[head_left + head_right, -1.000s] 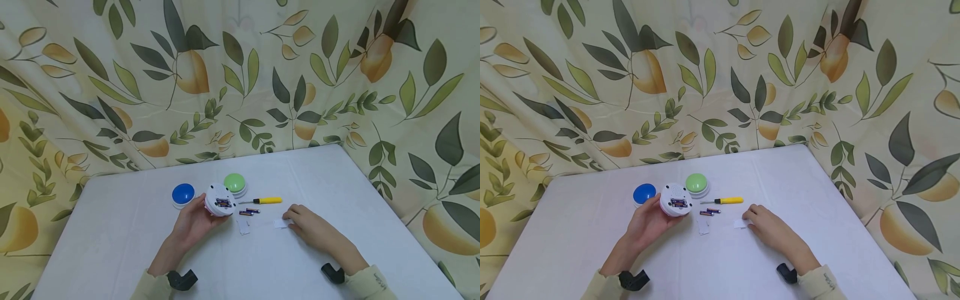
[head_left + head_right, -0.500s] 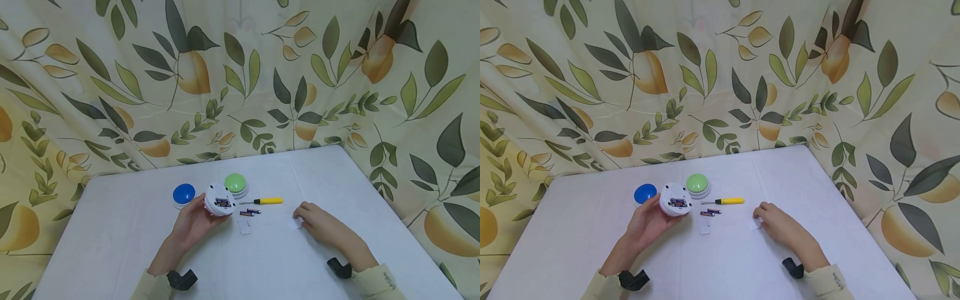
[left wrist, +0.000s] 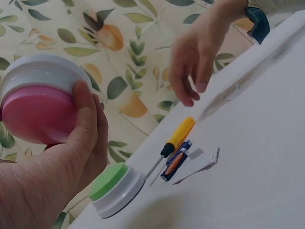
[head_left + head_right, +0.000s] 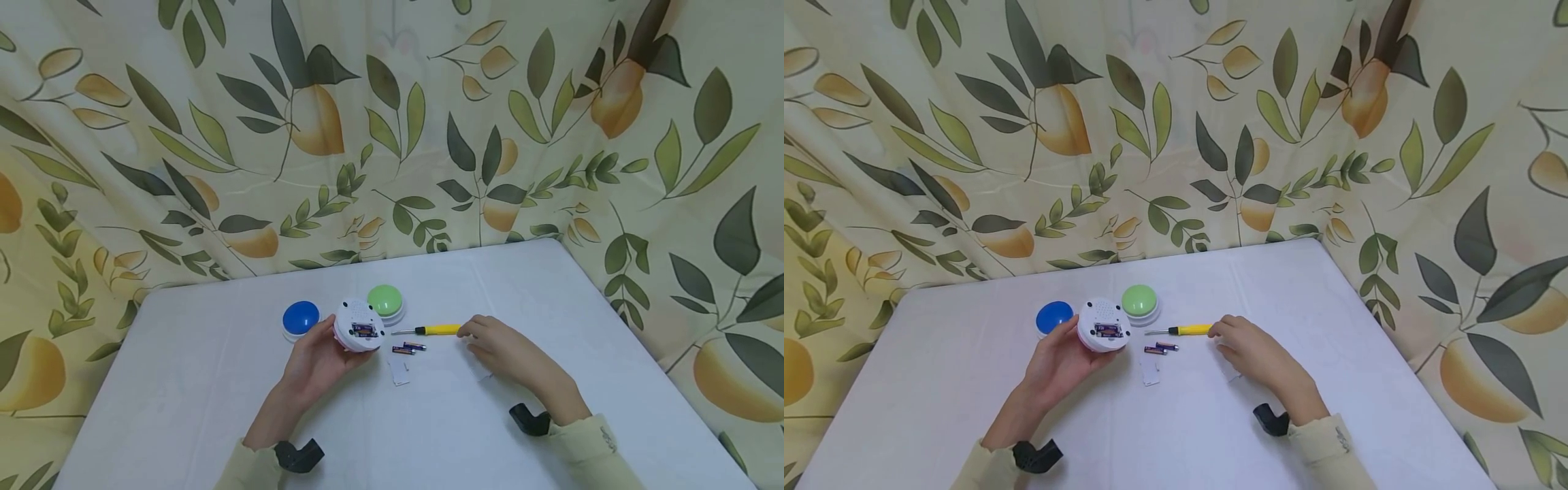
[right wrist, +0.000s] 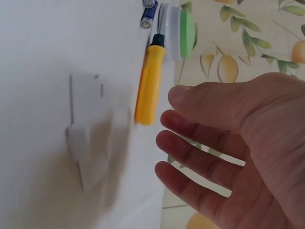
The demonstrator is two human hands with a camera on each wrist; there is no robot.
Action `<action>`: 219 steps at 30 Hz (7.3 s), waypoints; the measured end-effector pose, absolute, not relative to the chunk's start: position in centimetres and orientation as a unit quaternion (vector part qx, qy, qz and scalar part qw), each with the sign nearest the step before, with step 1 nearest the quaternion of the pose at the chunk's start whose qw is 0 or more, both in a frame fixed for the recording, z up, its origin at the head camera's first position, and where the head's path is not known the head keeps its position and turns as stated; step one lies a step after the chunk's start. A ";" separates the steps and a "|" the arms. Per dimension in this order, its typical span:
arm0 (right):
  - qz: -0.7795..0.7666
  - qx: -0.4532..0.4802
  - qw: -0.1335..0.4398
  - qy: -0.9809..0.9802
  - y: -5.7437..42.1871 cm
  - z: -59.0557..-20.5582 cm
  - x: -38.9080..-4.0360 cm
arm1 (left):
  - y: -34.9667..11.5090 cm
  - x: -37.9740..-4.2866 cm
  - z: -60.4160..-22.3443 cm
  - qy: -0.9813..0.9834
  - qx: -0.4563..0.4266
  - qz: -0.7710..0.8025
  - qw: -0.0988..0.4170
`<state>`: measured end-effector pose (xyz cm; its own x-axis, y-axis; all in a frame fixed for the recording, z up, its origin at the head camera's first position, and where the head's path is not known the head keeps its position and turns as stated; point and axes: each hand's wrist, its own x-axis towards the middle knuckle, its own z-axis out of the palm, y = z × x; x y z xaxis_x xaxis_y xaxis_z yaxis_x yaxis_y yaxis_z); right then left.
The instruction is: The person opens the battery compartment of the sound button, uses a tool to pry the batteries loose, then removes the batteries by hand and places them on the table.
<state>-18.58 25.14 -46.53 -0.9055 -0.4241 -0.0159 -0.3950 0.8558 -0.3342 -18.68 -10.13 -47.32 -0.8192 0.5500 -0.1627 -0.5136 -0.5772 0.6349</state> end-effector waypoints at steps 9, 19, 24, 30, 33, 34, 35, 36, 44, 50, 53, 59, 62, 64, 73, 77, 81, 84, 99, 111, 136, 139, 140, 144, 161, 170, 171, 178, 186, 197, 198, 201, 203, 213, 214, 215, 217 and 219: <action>-0.202 -0.213 -0.016 0.956 22.9 -47.6 -20.3 | -10.2 -18.7 -47.4 0.366 0.025 0.880 0.301; -0.192 -0.207 -0.006 0.959 21.1 -48.8 -21.5 | -10.4 -18.7 -47.5 0.382 0.034 0.870 0.311; -0.165 -0.204 -0.009 0.965 20.6 -49.4 -21.6 | -10.3 -18.6 -47.4 0.388 0.039 0.866 0.313; -0.152 -0.197 -0.018 0.968 20.1 -49.8 -21.7 | -10.3 -18.7 -47.4 0.389 0.039 0.864 0.317; -0.140 -0.197 -0.024 0.970 20.2 -49.8 -21.7 | -10.2 -18.7 -47.4 0.388 0.037 0.864 0.318; -0.136 -0.198 -0.026 0.970 20.3 -49.8 -21.7 | -10.2 -18.6 -47.5 0.386 0.036 0.865 0.319; -0.133 -0.199 -0.028 0.970 20.4 -49.7 -21.7 | -10.2 -18.6 -47.5 0.383 0.035 0.866 0.319; -0.130 -0.201 -0.033 0.970 20.5 -49.6 -21.7 | -10.2 -18.6 -47.5 0.379 0.034 0.868 0.320; -0.132 -0.212 -0.072 0.966 21.1 -47.9 -21.5 | -10.4 -18.4 -47.5 0.345 0.022 0.880 0.327; -0.180 -0.223 -0.090 0.954 21.0 -46.4 -20.9 | -10.4 -18.4 -47.5 0.349 0.021 0.879 0.326; -0.192 -0.240 -0.110 0.945 20.9 -45.7 -20.5 | -10.4 -18.4 -47.5 0.351 0.017 0.879 0.324; -0.205 -0.268 -0.156 0.928 20.5 -44.2 -19.5 | -10.2 -18.5 -47.8 0.337 0.006 0.886 0.319; -0.207 -0.281 -0.171 0.921 20.0 -43.5 -19.1 | -10.0 -18.6 -48.0 0.321 -0.002 0.892 0.317; -0.205 -0.288 -0.176 0.919 19.7 -43.3 -18.8 | -9.8 -18.6 -48.2 0.312 -0.006 0.896 0.317; -0.174 -0.309 -0.186 0.916 18.8 -43.2 -18.4 | -9.3 -18.4 -48.3 0.307 -0.008 0.900 0.308; -0.148 -0.316 -0.196 0.916 18.6 -43.3 -18.4 | -9.2 -18.4 -48.2 0.316 -0.006 0.898 0.307; -0.124 -0.318 -0.207 0.917 18.5 -43.3 -18.3 | -9.2 -18.4 -48.3 0.326 0.002 0.894 0.307; -0.105 -0.321 -0.214 0.917 18.5 -43.1 -18.1 | -9.1 -18.4 -48.3 0.341 0.014 0.889 0.307; -0.142 -0.326 -0.216 0.909 18.9 -42.1 -17.1 | -8.2 -17.9 -47.5 0.415 0.010 0.867 0.275; -0.248 -0.318 -0.213 0.890 19.6 -43.5 -17.4 | -8.0 -17.7 -46.9 0.369 -0.010 0.881 0.295; -0.400 -0.289 -0.224 0.840 19.4 -47.1 -17.5 | -7.2 -17.3 -47.2 0.247 -0.013 0.910 0.333; -0.410 -0.289 -0.225 0.835 19.3 -47.3 -17.4 | -7.3 -17.1 -47.2 0.241 -0.006 0.910 0.338; -0.412 -0.287 -0.225 0.835 19.2 -47.3 -17.3 | -7.3 -17.1 -47.2 0.239 -0.003 0.910 0.339; -0.413 -0.280 -0.219 0.838 19.2 -47.3 -17.2 | -7.3 -17.0 -47.3 0.234 0.001 0.911 0.339; -0.388 -0.259 -0.234 0.853 19.6 -47.2 -16.8 | -6.8 -17.5 -48.2 0.185 0.006 0.921 0.343; -0.358 -0.225 -0.216 0.880 19.7 -45.4 -15.7 | -4.9 -17.5 -47.9 0.137 0.023 0.948 0.286; -0.354 -0.226 -0.217 0.881 19.7 -45.1 -15.6 | -4.6 -17.4 -47.8 0.133 0.024 0.952 0.276; -0.315 -0.247 -0.228 0.888 19.8 -43.1 -14.9 | -3.0 -17.1 -47.7 0.164 0.034 0.963 0.212; -0.217 -0.281 -0.259 0.898 19.8 -41.2 -14.4 | -1.9 -17.0 -47.8 0.192 0.045 0.963 0.183; -0.091 -0.297 -0.254 0.916 19.9 -38.5 -13.7 | -0.9 -17.1 -47.9 0.191 0.046 0.969 0.151; -0.077 -0.295 -0.251 0.919 19.8 -38.2 -13.6 | -0.8 -17.1 -47.9 0.192 0.049 0.969 0.149; -0.040 -0.288 -0.239 0.927 19.6 -37.4 -13.2 | -0.5 -17.0 -47.9 0.198 0.048 0.969 0.140; -0.020 -0.284 -0.233 0.930 19.4 -36.9 -13.0 | -0.4 -17.0 -48.0 0.199 0.044 0.970 0.134; 0.061 -0.285 -0.262 0.920 18.6 -35.5 -12.0 | 0.9 -17.1 -47.8 0.179 0.025 0.977 0.108; 0.067 -0.283 -0.262 0.920 18.5 -35.4 -12.0 | 1.0 -17.1 -47.8 0.179 0.025 0.978 0.107; 0.073 -0.280 -0.262 0.921 18.4 -35.3 -11.9 | 1.1 -17.1 -47.8 0.180 0.026 0.978 0.105; 0.082 -0.272 -0.260 0.923 18.1 -35.2 -11.7 | 1.3 -17.2 -47.7 0.181 0.027 0.978 0.099; 0.088 -0.264 -0.259 0.925 17.9 -35.1 -11.4 | 1.4 -17.2 -47.7 0.191 0.028 0.977 0.093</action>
